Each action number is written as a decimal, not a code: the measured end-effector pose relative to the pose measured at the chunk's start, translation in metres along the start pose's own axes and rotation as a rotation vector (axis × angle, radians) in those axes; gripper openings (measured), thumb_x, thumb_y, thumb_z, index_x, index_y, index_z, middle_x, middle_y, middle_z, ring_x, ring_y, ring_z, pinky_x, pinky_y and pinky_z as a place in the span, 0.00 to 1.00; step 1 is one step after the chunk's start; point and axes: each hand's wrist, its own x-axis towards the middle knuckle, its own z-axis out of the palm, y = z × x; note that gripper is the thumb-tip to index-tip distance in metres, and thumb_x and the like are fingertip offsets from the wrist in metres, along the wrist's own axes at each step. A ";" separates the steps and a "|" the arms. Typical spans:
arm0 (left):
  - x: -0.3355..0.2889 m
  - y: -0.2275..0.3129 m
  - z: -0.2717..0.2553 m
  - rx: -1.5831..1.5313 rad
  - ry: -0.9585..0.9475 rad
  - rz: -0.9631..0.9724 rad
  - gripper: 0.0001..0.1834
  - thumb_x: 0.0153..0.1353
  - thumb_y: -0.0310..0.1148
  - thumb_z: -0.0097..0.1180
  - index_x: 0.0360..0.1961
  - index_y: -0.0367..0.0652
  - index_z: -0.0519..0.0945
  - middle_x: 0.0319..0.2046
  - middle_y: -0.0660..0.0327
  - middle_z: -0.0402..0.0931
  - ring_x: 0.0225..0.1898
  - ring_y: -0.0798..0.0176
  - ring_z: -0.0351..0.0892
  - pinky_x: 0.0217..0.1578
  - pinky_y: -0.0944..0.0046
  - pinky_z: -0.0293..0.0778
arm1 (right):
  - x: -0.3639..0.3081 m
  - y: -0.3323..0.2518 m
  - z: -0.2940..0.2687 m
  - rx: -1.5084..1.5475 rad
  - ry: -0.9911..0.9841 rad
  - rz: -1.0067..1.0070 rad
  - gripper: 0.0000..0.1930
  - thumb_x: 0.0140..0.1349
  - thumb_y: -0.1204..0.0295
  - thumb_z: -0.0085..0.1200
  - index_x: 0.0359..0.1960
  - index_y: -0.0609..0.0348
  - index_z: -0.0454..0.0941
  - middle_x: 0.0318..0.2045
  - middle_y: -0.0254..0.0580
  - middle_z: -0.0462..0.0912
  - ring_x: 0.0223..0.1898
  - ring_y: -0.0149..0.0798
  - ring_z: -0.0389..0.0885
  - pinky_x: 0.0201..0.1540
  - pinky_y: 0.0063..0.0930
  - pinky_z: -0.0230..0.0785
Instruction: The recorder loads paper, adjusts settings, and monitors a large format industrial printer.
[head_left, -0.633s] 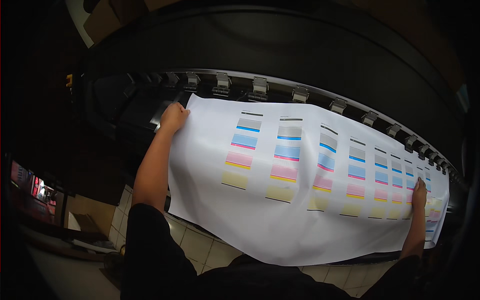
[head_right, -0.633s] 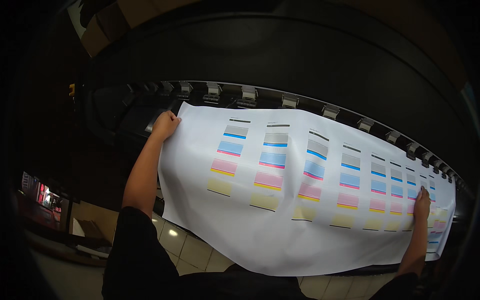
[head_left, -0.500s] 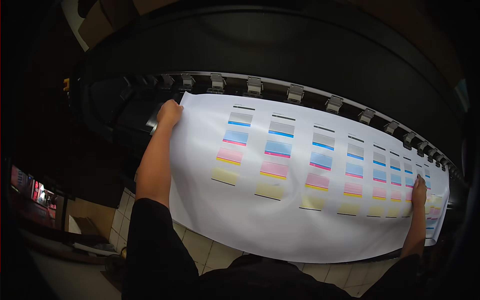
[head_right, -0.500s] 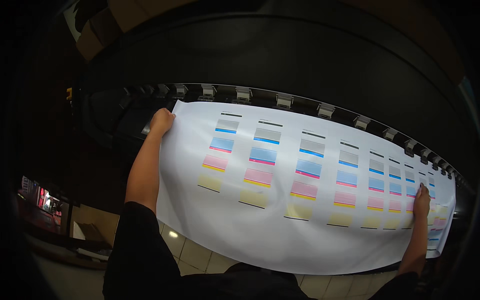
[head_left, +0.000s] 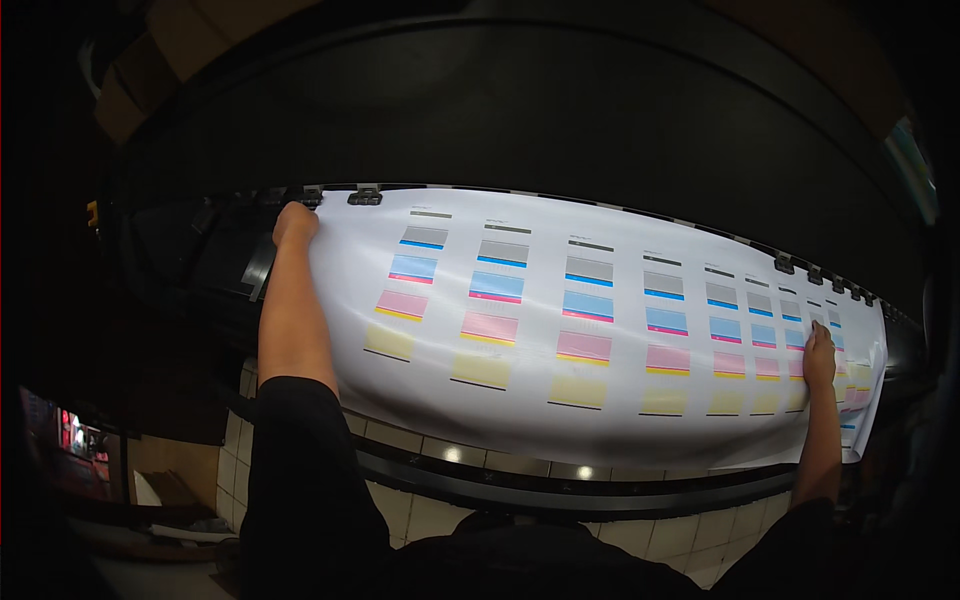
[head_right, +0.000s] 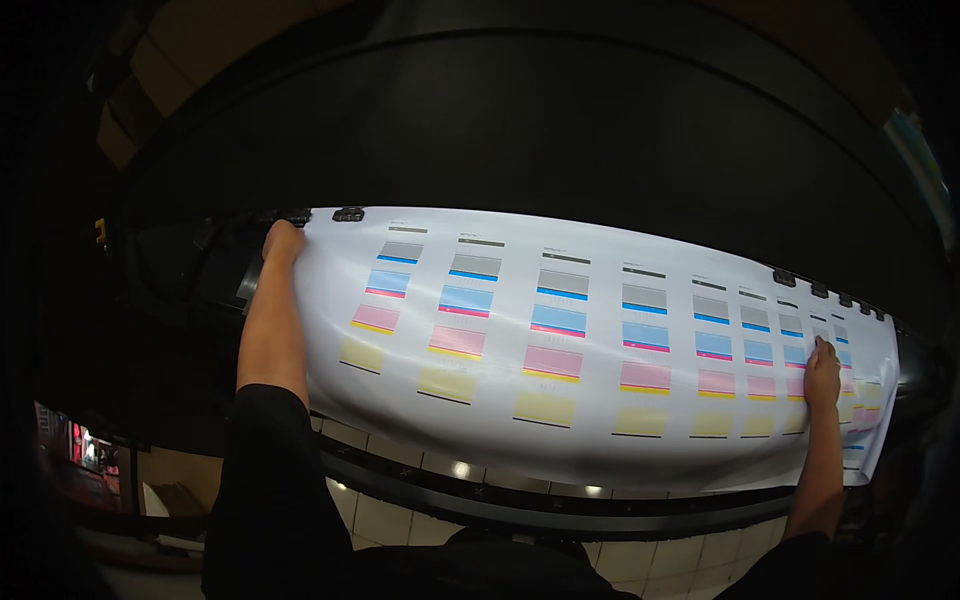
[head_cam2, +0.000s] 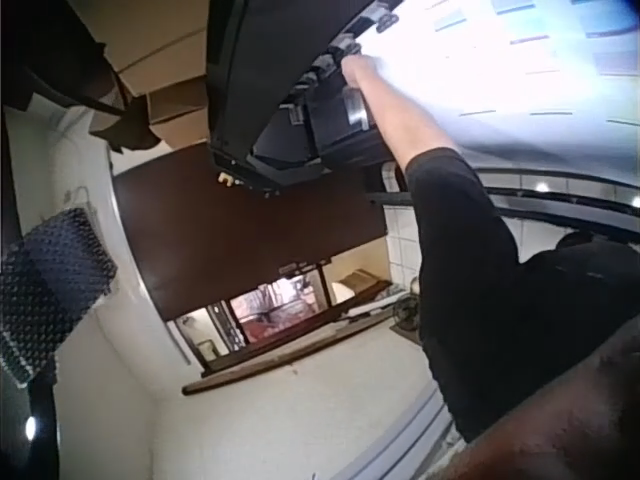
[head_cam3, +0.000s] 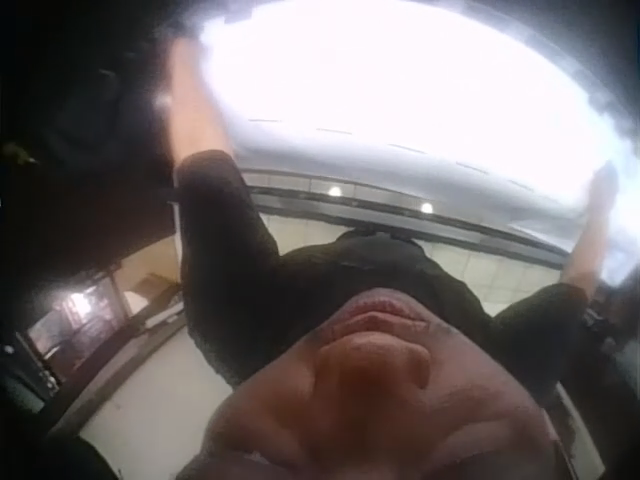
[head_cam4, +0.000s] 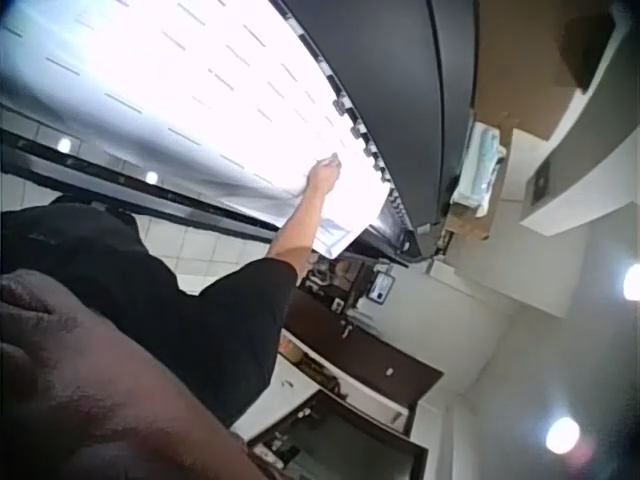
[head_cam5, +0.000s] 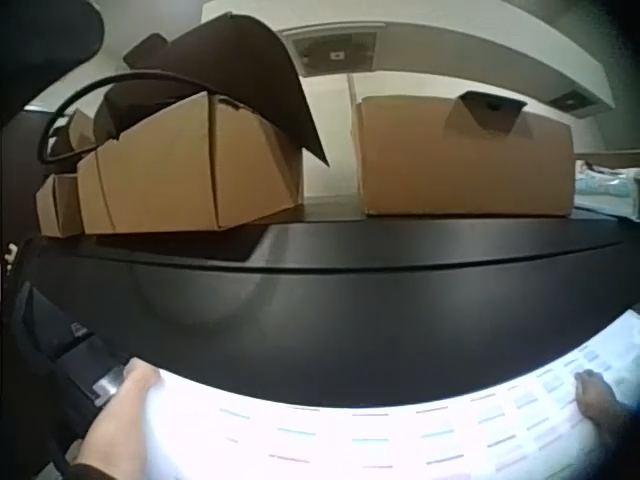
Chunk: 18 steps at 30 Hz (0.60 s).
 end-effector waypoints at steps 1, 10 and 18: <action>0.000 -0.002 0.000 0.004 0.023 -0.022 0.19 0.65 0.37 0.53 0.53 0.41 0.82 0.56 0.48 0.79 0.59 0.45 0.77 0.58 0.50 0.74 | 0.001 -0.001 0.000 0.028 0.003 -0.007 0.20 0.72 0.67 0.38 0.62 0.56 0.72 0.61 0.55 0.74 0.57 0.61 0.74 0.61 0.50 0.67; -0.087 0.025 -0.003 -0.024 0.251 0.400 0.14 0.63 0.38 0.60 0.45 0.40 0.85 0.44 0.50 0.83 0.46 0.47 0.83 0.47 0.52 0.78 | -0.006 -0.031 -0.008 0.104 0.047 -0.082 0.20 0.69 0.71 0.41 0.59 0.61 0.74 0.57 0.56 0.76 0.54 0.61 0.76 0.59 0.46 0.68; -0.190 0.098 0.005 0.127 -0.074 1.041 0.30 0.69 0.52 0.48 0.65 0.44 0.71 0.66 0.48 0.67 0.66 0.48 0.68 0.64 0.50 0.64 | 0.001 -0.041 -0.026 0.074 -0.121 0.027 0.19 0.68 0.71 0.44 0.60 0.59 0.72 0.56 0.55 0.76 0.56 0.60 0.74 0.60 0.49 0.68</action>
